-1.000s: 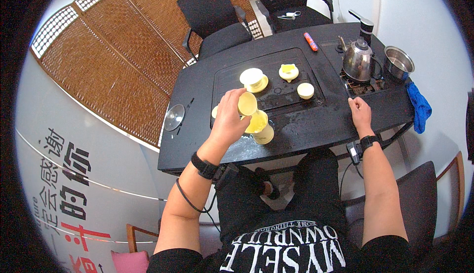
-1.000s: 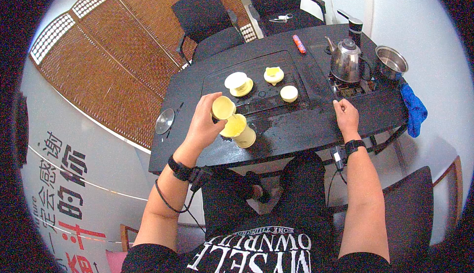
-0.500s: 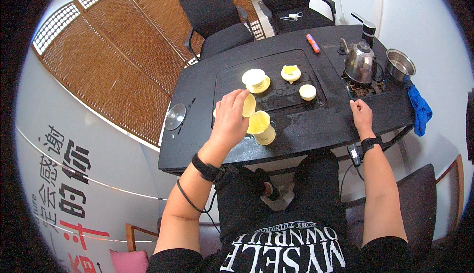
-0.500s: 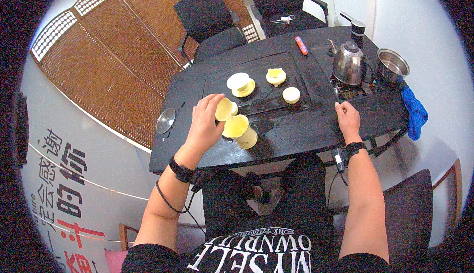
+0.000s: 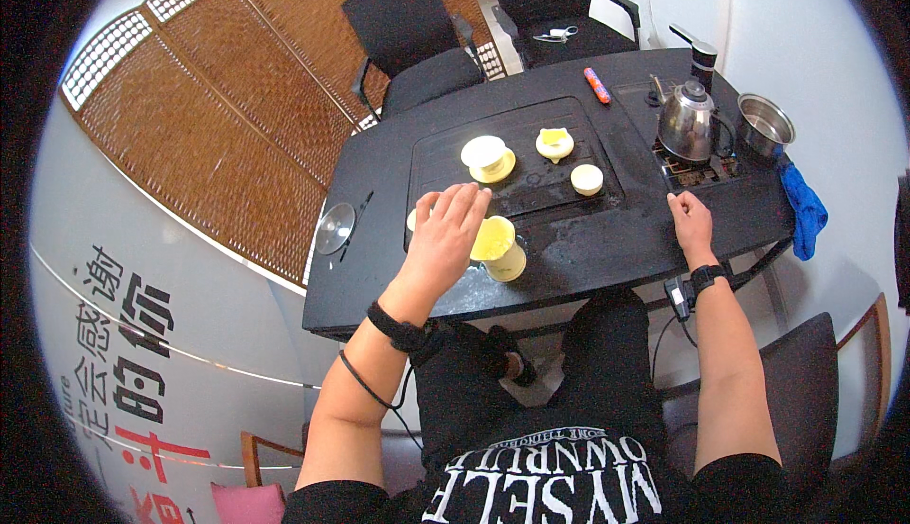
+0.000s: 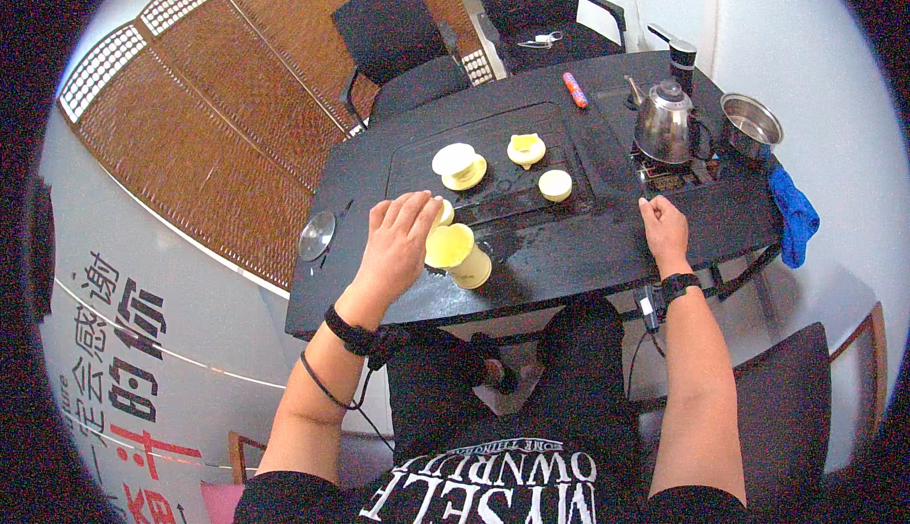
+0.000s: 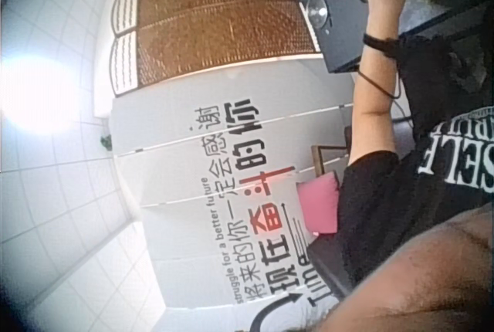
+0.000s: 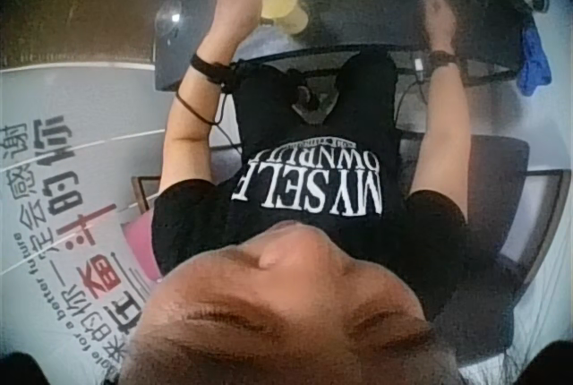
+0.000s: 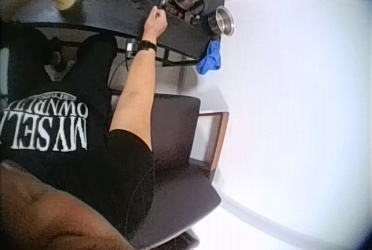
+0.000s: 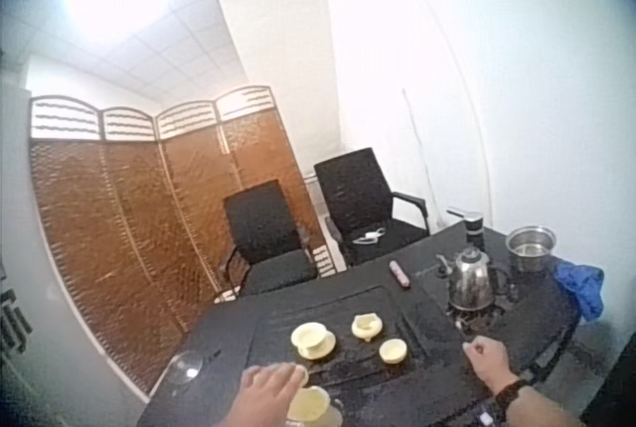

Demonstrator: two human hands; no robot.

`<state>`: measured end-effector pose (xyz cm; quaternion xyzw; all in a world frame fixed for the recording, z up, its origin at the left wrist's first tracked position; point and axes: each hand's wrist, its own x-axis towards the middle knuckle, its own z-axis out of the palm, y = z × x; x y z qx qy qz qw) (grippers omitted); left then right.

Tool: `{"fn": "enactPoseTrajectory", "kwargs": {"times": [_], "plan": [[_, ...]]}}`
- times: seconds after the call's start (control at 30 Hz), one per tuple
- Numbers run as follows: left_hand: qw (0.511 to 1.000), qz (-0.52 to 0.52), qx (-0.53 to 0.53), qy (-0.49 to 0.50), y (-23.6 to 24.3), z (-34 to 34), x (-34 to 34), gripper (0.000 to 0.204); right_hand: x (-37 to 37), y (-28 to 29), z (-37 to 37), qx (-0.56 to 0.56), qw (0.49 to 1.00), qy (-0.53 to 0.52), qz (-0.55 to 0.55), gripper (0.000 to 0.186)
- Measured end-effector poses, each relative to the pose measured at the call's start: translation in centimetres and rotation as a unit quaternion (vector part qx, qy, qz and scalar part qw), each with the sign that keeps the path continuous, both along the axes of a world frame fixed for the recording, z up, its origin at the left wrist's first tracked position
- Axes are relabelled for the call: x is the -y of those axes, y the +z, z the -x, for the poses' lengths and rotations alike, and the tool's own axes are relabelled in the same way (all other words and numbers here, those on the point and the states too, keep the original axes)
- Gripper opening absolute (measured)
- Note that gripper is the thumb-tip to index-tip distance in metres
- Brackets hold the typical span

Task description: The person pours tea from a yellow pitcher into several small yellow tea cups on a black tea tray.

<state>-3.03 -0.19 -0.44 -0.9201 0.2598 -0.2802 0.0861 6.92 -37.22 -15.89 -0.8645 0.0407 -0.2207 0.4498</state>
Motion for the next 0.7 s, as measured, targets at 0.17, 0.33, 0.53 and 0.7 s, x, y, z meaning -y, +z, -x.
{"fn": "enactPoseTrajectory", "kwargs": {"times": [0.17, 0.33, 0.53, 0.7], "plan": [[1.000, -0.009, -0.005, -0.001, -0.3, -0.1, -0.2, 0.050, 0.0, 0.2, 0.1, -0.004, 1.000, 0.000, 0.004, 0.037], [0.988, 0.138, -0.040, 0.058, 0.0, -0.2, 0.6, 0.057, 0.2, -0.2, 0.0, -0.004, 1.000, -0.008, -0.002, 0.037], [0.760, 0.615, -0.209, 0.017, -1.3, -2.1, 4.2, 0.059, -0.2, 0.3, 0.2, -0.003, 1.000, 0.002, -0.028, 0.038], [0.582, 0.780, -0.215, -0.075, -4.7, -5.9, 9.7, 0.065, 0.6, -0.6, 0.0, 0.026, 0.998, 0.007, -0.050, 0.036]]}}
